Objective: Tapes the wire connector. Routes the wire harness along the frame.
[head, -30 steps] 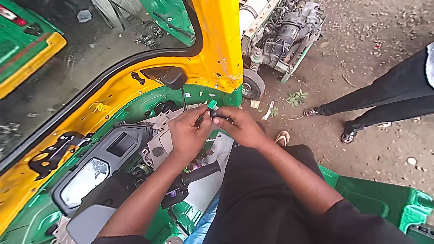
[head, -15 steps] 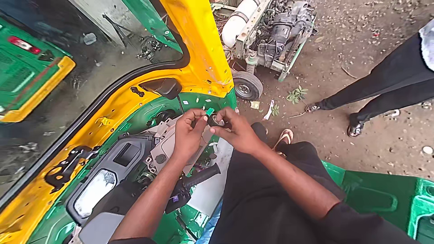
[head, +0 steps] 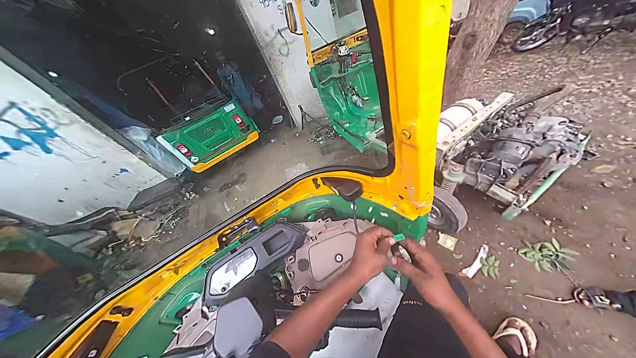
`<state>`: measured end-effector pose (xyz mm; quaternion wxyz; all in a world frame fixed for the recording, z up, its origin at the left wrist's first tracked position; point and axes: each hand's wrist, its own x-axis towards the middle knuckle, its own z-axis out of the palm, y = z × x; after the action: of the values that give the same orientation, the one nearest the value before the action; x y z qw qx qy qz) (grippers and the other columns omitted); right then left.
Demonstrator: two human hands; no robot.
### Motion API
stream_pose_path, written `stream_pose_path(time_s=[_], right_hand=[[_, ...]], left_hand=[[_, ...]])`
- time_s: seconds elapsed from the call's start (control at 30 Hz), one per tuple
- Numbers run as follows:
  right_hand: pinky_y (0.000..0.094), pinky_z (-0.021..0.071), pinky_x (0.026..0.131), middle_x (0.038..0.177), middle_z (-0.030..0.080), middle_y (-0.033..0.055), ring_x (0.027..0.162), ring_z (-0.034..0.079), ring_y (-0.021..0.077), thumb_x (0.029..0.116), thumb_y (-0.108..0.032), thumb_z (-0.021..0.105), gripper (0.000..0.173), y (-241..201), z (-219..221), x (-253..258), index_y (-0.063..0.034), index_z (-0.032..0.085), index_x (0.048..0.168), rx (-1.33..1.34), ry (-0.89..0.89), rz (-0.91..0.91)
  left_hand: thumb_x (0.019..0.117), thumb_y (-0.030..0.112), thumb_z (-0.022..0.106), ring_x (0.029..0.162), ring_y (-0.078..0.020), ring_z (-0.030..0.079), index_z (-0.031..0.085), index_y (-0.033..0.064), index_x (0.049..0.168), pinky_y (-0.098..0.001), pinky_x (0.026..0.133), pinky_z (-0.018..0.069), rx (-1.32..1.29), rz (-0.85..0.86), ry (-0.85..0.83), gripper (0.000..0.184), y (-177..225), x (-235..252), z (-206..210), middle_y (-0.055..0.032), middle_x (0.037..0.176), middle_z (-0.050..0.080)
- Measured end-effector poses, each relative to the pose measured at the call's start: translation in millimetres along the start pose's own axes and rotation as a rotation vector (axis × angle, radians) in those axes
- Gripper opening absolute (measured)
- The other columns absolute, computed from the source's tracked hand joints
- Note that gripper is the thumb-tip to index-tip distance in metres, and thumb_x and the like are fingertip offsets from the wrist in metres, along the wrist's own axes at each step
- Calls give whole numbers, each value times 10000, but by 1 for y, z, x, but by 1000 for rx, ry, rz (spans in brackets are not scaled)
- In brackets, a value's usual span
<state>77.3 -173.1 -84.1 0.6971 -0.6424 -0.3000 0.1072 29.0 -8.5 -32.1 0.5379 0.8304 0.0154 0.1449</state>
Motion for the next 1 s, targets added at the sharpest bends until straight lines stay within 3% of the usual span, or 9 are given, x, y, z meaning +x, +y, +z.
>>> stream_pose_path(time_s=[0.17,0.37,0.43,0.5,0.57,0.67,0.73,0.87,1.0], right_hand=[[351,576,806,1054,707,31,975,661,177,873,-354,727,340,3,2,-9,-129,773,1123,6,59,-21],[302,570,806,1017,694,11,960,648,115,854,-310,739,310,-16,7,-20,-104,783,1081,-98,96,-129],[278,560,804,990,677,47,946,636,113,856,-268,743,302,-34,8,-48,-50,775,1062,-117,19,-162],[327,512,848,952,667,91,968,612,184,813,-262,748,302,-69,25,-83,-29,752,1004,-118,-165,-298],[354,497,871,962,657,104,989,605,226,825,-317,752,338,-104,36,-112,-39,734,1017,-128,-296,-336],[285,542,787,997,676,18,950,627,97,855,-362,691,315,-87,-42,-114,-107,740,1034,-369,10,-54],[333,545,744,989,667,-22,893,631,83,865,-478,659,361,-58,-112,-129,-178,752,1041,-667,201,213],[632,492,813,1016,687,189,971,651,380,875,-498,615,460,-12,-198,-218,-82,738,1028,-1031,422,636],[739,417,978,1176,616,353,1161,556,561,924,-328,729,418,27,-222,-316,33,694,1132,-1077,614,962]], left_hand=[[986,108,623,843,-110,665,726,37,953,-284,796,577,129,115,82,128,-8,-4,13,-52,910,694],[999,117,585,813,-108,638,693,48,923,-290,766,557,163,162,51,149,-7,-4,12,-40,866,659],[1003,126,589,776,-101,628,689,76,936,-302,714,555,196,113,63,131,-9,-10,13,-20,868,652],[1032,157,594,718,-147,591,629,71,986,-352,645,516,236,20,133,104,-16,5,0,-52,868,628],[1052,198,572,630,-126,527,594,90,1014,-292,553,456,224,38,218,117,-18,7,-22,-34,834,587],[1047,180,583,628,-74,541,649,78,1074,-229,557,476,139,137,181,123,-7,-2,-19,1,845,610],[1058,202,565,695,-81,605,677,73,1150,-252,633,536,169,117,156,194,-10,-1,-19,-3,876,656],[1071,207,538,721,-90,658,714,70,1121,-281,667,577,225,5,80,229,-17,-2,-34,-18,890,701],[1041,95,583,788,-142,693,695,26,1080,-306,729,607,-96,-178,-13,137,-13,-3,-41,-69,944,716]])
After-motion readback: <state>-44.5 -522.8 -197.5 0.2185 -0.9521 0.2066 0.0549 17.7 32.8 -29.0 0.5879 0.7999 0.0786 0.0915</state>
